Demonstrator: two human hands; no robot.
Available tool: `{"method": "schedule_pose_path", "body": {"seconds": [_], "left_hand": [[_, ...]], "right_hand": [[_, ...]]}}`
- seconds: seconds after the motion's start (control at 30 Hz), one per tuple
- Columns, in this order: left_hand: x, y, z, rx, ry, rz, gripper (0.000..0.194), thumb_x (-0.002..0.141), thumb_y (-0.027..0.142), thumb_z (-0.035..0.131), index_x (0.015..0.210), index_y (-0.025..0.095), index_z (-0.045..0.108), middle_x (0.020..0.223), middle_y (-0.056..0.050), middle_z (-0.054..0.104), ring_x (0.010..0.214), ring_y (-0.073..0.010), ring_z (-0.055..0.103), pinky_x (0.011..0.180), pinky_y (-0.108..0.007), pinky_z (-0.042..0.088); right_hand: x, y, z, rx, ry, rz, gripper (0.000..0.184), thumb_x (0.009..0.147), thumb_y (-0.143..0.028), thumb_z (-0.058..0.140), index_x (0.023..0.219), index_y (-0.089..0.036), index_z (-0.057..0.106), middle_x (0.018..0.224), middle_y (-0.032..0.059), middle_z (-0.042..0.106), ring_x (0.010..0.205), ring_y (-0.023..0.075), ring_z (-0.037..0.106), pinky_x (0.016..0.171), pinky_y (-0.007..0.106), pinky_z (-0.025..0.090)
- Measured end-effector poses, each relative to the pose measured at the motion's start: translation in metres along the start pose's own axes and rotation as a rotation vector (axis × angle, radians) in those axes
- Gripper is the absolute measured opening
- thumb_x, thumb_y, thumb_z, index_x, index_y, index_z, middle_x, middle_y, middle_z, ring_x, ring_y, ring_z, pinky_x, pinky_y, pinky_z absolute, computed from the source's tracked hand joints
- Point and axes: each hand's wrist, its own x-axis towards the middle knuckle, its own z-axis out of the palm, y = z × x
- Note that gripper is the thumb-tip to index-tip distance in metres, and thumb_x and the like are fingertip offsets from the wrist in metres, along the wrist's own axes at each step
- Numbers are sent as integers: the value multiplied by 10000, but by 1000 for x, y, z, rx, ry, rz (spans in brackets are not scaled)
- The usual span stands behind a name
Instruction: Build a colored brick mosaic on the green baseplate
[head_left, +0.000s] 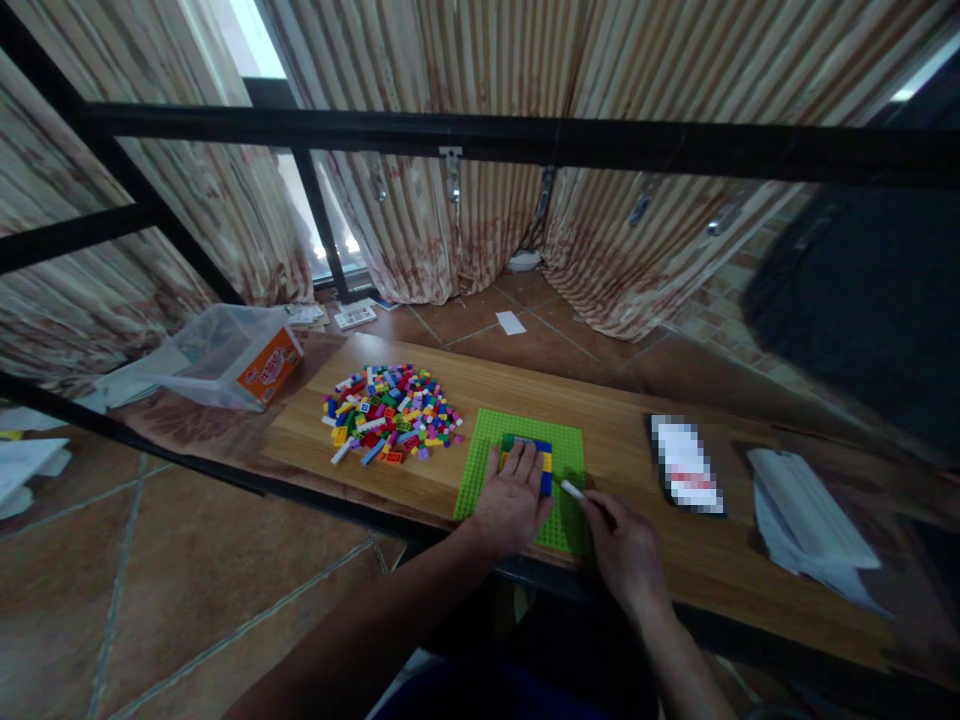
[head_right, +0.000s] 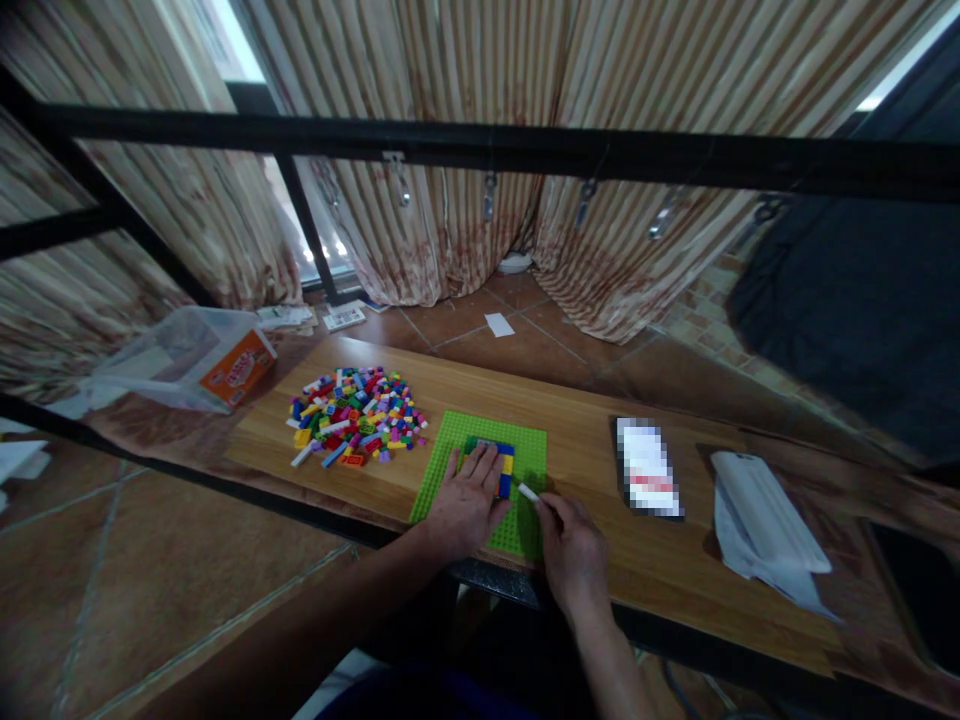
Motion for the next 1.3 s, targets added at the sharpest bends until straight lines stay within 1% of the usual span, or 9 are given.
{"method": "schedule_pose_path", "body": {"seconds": [0.13, 0.33, 0.47, 0.57, 0.7, 0.83, 1.13, 1.2, 1.3], "left_hand": [[-5, -9, -4, -161, 57, -1, 608, 891, 395, 459, 1419, 134, 313, 1497, -144, 337, 1395, -301, 263, 1124, -571, 213], [-4, -37, -9, -404, 222, -177, 582, 904, 282, 408, 1436, 120, 236, 1422, -171, 419, 1335, -263, 376, 1088, -480, 355], [0, -48, -6, -472, 231, -210, 613, 878, 244, 423, 1443, 137, 209, 1381, -155, 468, 1296, -259, 426, 1073, -478, 383], [3, -48, -5, -453, 209, -219, 643, 854, 210, 429, 1450, 145, 196, 1354, -134, 502, 1283, -254, 437, 1067, -461, 396], [5, -45, -4, -386, 177, -220, 646, 848, 193, 418, 1450, 124, 192, 1360, -130, 503, 1275, -245, 439, 1067, -432, 400], [5, -45, -4, -357, 162, -192, 659, 851, 181, 407, 1459, 125, 159, 1338, -120, 529, 1253, -242, 458, 1070, -439, 394], [5, -45, -4, -329, 151, -181, 654, 856, 181, 397, 1458, 102, 155, 1351, -133, 507, 1269, -234, 437, 1081, -427, 377], [5, -44, -5, -318, 153, -176, 642, 857, 178, 400, 1452, 90, 177, 1340, -140, 514, 1259, -232, 442, 1080, -415, 377], [5, -42, -8, -282, 154, -154, 586, 868, 173, 385, 1433, 98, 250, 1343, -139, 511, 1258, -231, 438, 1080, -417, 364]], "right_hand": [[19, -12, 1, 81, 12, -20, 377, 876, -486, 441, 942, -191, 665, 958, 97, 677, 863, 223, 629, 791, 350, 469], [60, -29, 11, 45, -32, -102, 348, 876, -444, 439, 927, -199, 681, 907, 76, 665, 783, 203, 612, 725, 329, 461], [81, -37, 22, 12, -104, -177, 311, 875, -395, 448, 887, -198, 688, 914, 70, 659, 802, 196, 606, 741, 323, 449], [89, -41, 27, -15, -173, -196, 279, 871, -364, 463, 863, -205, 691, 900, 60, 660, 810, 189, 604, 754, 317, 441], [95, -40, 29, -54, -242, -210, 254, 865, -332, 479, 841, -213, 702, 879, 52, 660, 796, 180, 599, 749, 309, 437], [99, -37, 30, -61, -268, -231, 249, 860, -320, 491, 837, -214, 716, 859, 51, 658, 800, 179, 598, 767, 310, 439], [105, -35, 37, -71, -291, -252, 238, 845, -321, 514, 790, -219, 722, 836, 42, 665, 777, 179, 604, 743, 301, 436], [106, -35, 37, -71, -305, -257, 233, 843, -320, 518, 787, -224, 723, 826, 38, 667, 773, 178, 606, 746, 299, 436], [108, -36, 37, -94, -321, -267, 236, 844, -312, 513, 782, -226, 724, 805, 36, 666, 748, 174, 603, 728, 293, 436]]}}
